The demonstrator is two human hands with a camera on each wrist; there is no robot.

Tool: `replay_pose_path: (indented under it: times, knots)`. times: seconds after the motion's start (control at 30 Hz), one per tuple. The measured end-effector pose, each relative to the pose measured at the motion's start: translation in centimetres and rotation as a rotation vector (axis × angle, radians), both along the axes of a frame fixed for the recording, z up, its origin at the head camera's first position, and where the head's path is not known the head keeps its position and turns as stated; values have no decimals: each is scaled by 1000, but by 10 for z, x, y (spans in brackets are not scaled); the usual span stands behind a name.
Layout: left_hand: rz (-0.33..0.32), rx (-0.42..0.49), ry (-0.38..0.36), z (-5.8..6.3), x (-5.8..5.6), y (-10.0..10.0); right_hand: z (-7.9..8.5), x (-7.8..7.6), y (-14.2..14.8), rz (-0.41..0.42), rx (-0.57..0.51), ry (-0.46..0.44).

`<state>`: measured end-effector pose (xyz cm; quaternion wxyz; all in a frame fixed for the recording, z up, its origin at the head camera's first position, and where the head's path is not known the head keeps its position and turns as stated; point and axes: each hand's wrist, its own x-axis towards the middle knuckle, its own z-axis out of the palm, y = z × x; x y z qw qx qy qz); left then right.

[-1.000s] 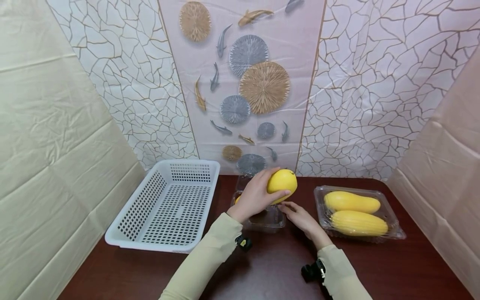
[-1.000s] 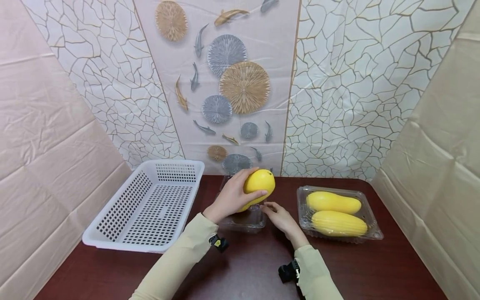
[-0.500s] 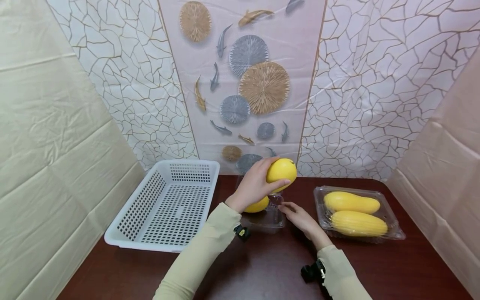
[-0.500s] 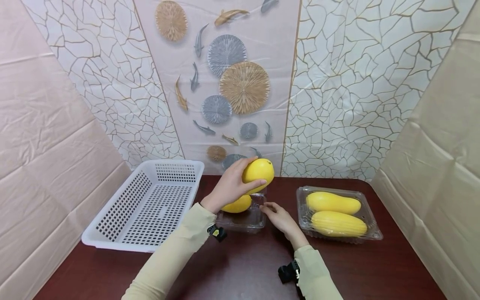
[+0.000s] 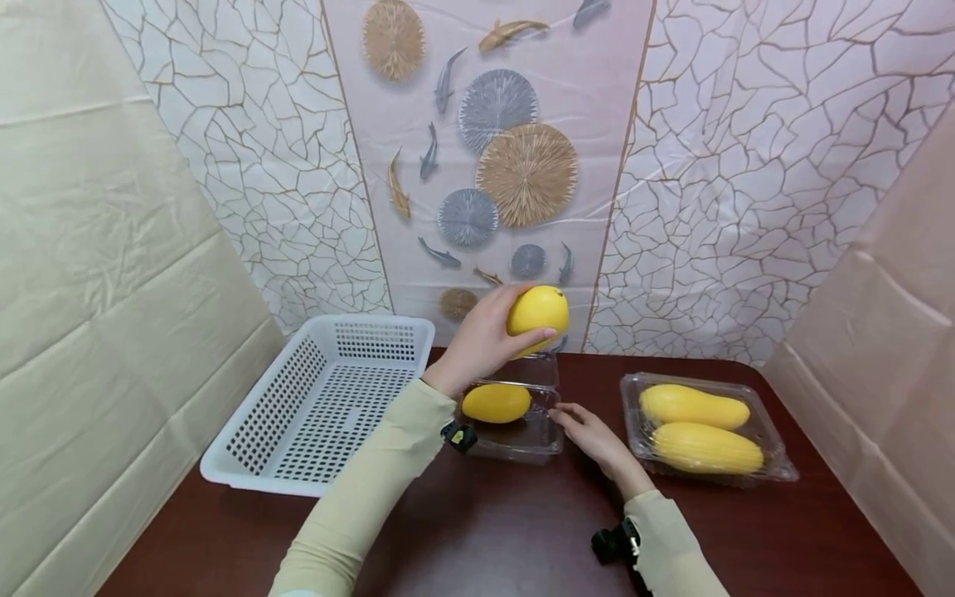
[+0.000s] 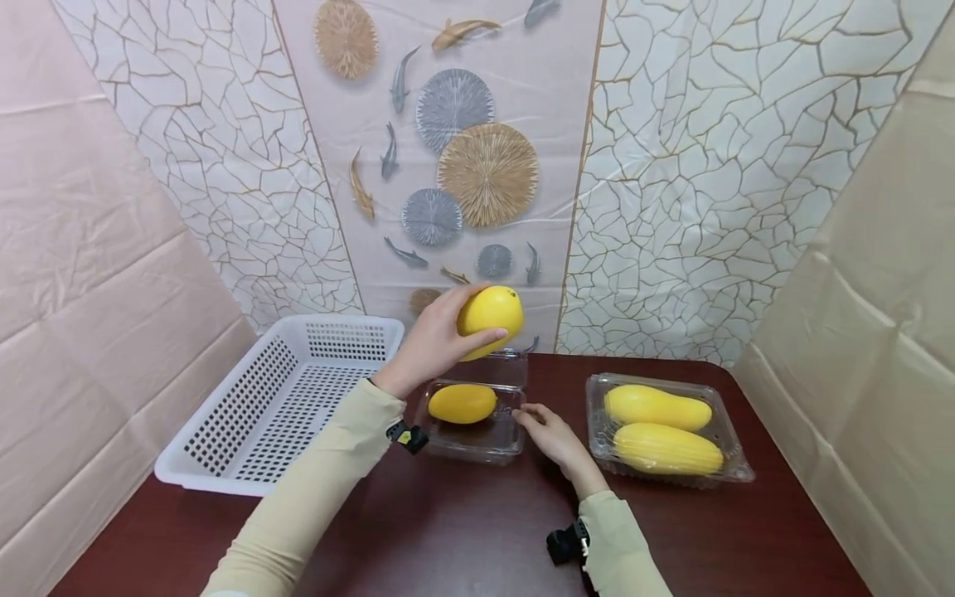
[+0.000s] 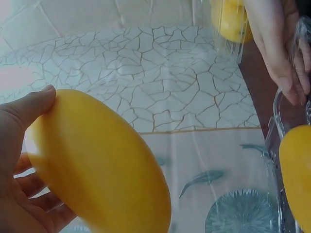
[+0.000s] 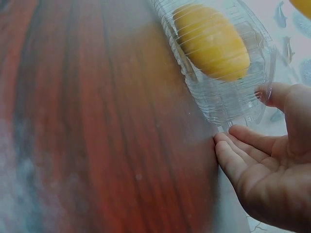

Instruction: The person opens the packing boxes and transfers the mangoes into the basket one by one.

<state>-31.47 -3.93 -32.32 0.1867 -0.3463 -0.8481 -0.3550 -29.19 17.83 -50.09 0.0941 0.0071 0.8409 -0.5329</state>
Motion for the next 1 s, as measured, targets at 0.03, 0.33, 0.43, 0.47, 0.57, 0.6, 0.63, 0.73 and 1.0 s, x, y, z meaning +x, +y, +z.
replay_pose_path:
  times: [0.03, 0.33, 0.43, 0.47, 0.57, 0.6, 0.63, 0.73, 1.0]
  knots:
    - [9, -6, -4, 2, -1, -4, 0, 0, -1, -2, -5, 2]
    - [55, -3, -38, 8, -11, -41, -1, -2, -2, 5, -68, 22]
    - [61, 10, -55, 7, -16, -58, -1, -2, -2, 7, -67, 19]
    - [68, 10, -58, 7, -17, -64, -1, -2, -2, 7, -62, 18]
    - [102, -2, -68, 6, -20, -83, -1, -1, -2, 3, -51, 12]
    - [123, -9, -76, 5, -21, -89, -2, -1, -3, 3, -49, 11]
    - [141, -17, -83, 5, -21, -95, -2, -1, -3, 3, -48, 9]
    - [191, -21, -107, 6, -22, -113, -2, 0, -2, 2, -45, 9]
    - [275, 6, -143, 4, -23, -157, 0, 3, 4, 2, -36, 2]
